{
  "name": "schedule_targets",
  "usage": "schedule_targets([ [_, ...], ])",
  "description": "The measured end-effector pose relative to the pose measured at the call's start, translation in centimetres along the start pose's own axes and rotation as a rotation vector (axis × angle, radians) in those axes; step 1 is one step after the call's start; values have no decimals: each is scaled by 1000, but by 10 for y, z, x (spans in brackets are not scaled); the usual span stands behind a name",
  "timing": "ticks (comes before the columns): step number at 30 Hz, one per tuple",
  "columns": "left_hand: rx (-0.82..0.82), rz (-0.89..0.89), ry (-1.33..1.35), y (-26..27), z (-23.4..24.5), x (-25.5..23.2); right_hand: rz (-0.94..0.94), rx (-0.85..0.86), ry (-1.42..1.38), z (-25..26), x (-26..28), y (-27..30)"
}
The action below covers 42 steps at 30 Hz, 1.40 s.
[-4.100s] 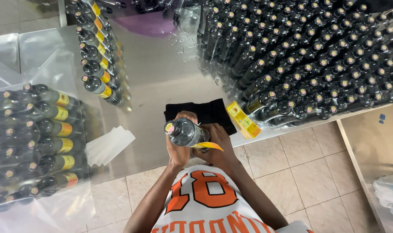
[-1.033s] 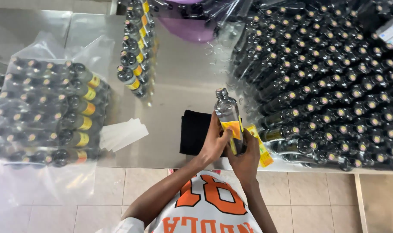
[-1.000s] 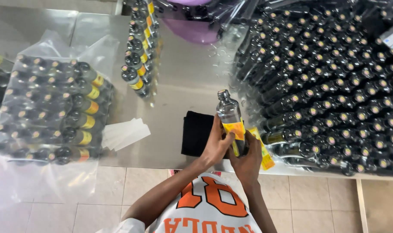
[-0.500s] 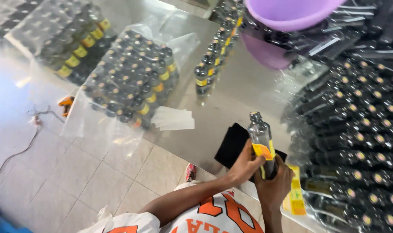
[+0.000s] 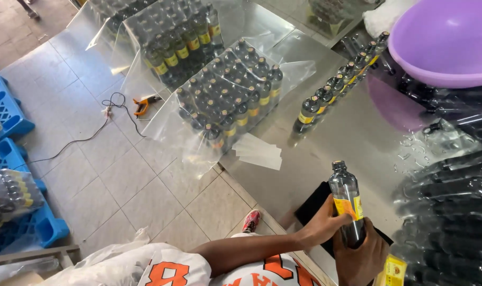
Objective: Manually applying adhesive labels to plastic bottles at a workstation.
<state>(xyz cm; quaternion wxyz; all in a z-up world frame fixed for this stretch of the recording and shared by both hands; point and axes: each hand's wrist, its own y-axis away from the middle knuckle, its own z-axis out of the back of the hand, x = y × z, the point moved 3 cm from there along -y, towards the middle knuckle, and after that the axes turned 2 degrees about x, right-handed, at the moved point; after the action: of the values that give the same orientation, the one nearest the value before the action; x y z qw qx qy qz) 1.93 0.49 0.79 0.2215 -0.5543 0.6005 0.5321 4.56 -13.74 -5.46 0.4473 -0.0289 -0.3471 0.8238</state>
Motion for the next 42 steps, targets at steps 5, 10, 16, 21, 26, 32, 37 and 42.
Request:
schedule_targets([
  [5, -70, -35, 108, -10, 13, -5, 5, 13, -27, -1, 5, 0],
  [10, -25, -2, 249, -28, 21, 20, 79, -18, 22, -3, 14, -11],
  [16, 152, -83, 388, -20, 23, 27, 10, -31, 52, 14, 41, -18],
  [21, 101, -65, 385, -18, 35, 17, 2, -154, -58, 8, 43, -10],
  [26, 170, 5, 353, -23, 32, 21, -33, -150, -8, 11, 43, -4],
  [32, 261, 177, 438, -40, 49, 22, -61, -150, 81, 13, 51, -3],
  [37, 271, 281, 511, -43, 59, 21, -69, -142, 110, 7, 58, -1],
  [42, 209, 161, 338, -37, 58, 17, -123, -122, 23, 0, 61, 1],
])
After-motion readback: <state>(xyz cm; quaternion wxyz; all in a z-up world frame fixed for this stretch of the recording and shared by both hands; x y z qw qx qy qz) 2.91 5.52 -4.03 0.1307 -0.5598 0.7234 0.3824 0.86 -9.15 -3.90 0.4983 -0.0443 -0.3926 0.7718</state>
